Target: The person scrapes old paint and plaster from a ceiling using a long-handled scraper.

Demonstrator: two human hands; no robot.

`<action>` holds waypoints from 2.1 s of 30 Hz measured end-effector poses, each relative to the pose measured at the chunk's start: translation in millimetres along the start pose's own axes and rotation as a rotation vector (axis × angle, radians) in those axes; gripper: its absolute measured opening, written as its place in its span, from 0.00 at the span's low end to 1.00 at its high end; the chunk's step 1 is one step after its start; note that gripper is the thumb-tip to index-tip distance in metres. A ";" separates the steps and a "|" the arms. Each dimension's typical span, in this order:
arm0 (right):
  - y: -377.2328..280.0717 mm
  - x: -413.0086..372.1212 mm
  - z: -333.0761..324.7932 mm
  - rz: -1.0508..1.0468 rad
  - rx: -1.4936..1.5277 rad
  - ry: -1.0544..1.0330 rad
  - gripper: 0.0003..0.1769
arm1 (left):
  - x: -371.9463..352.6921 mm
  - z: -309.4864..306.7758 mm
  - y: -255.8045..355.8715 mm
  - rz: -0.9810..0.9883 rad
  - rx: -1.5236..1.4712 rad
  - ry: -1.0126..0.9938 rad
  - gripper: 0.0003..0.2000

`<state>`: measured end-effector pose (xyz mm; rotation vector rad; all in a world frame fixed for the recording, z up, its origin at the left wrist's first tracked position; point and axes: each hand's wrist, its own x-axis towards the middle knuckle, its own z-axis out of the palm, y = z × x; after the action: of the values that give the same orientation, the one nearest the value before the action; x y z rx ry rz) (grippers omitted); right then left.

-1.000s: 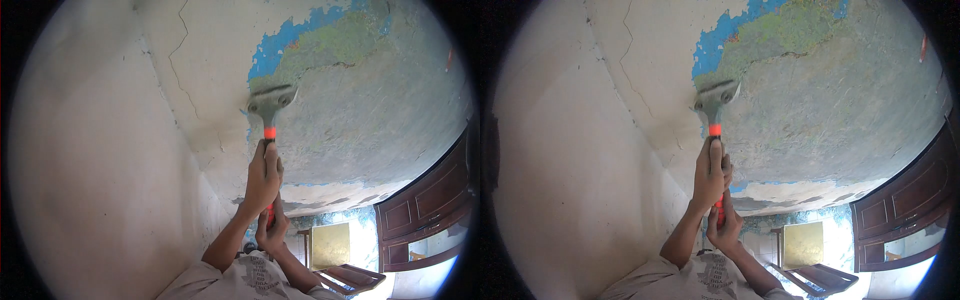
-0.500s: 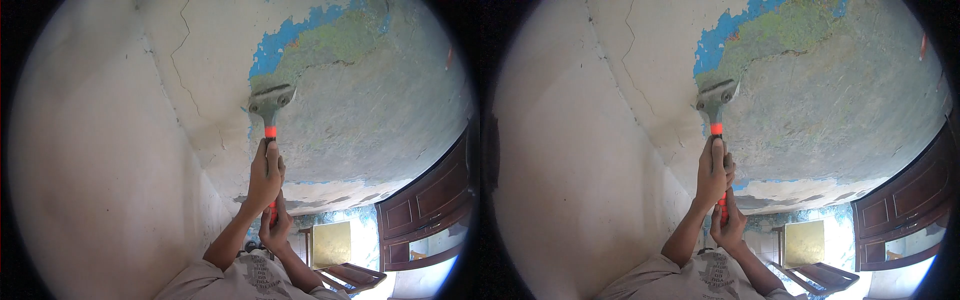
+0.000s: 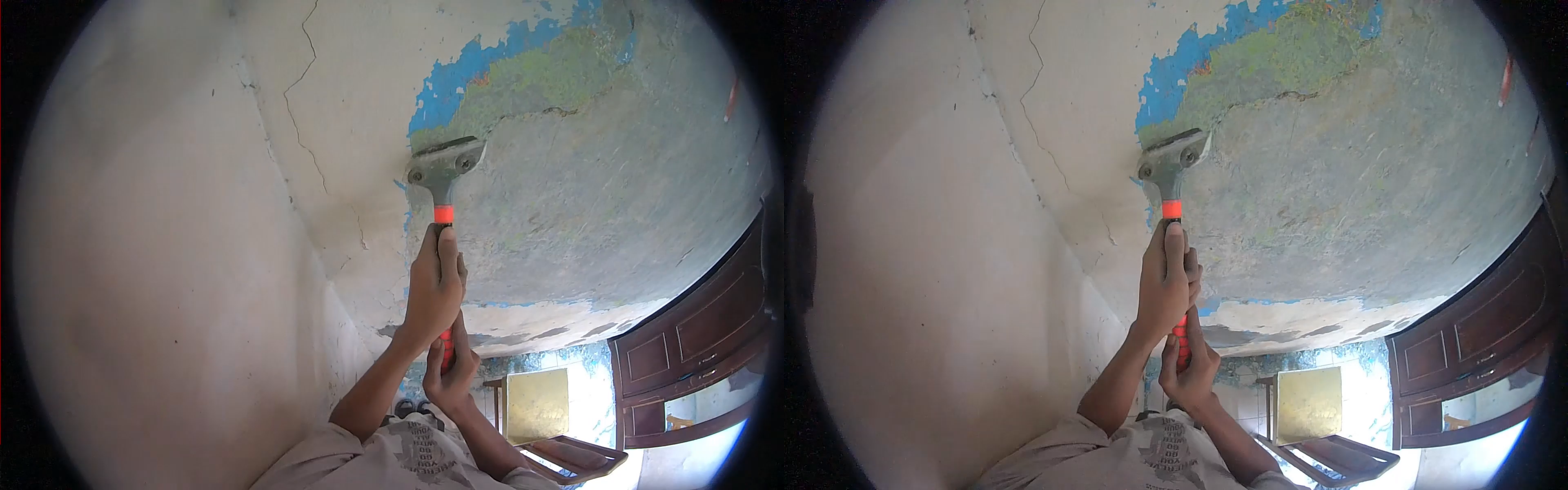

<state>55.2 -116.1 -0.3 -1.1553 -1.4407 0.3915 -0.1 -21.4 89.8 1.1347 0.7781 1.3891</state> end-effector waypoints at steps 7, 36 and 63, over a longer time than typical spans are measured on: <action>7.2 -9.8 -2.7 0.064 -0.016 -0.044 0.32 | -3.3 -0.1 -18.9 0.055 0.043 0.041 0.16; 5.0 7.8 -12.3 -0.019 -0.001 -0.018 0.31 | 3.4 7.2 -3.2 0.024 0.011 0.017 0.16; -8.8 16.6 -12.9 -0.004 0.011 -0.013 0.31 | 8.4 9.2 14.5 0.046 -0.011 -0.018 0.16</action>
<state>66.0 -111.5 19.3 -1.1425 -1.4503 0.4048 4.3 -16.8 107.8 1.1616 0.7347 1.4180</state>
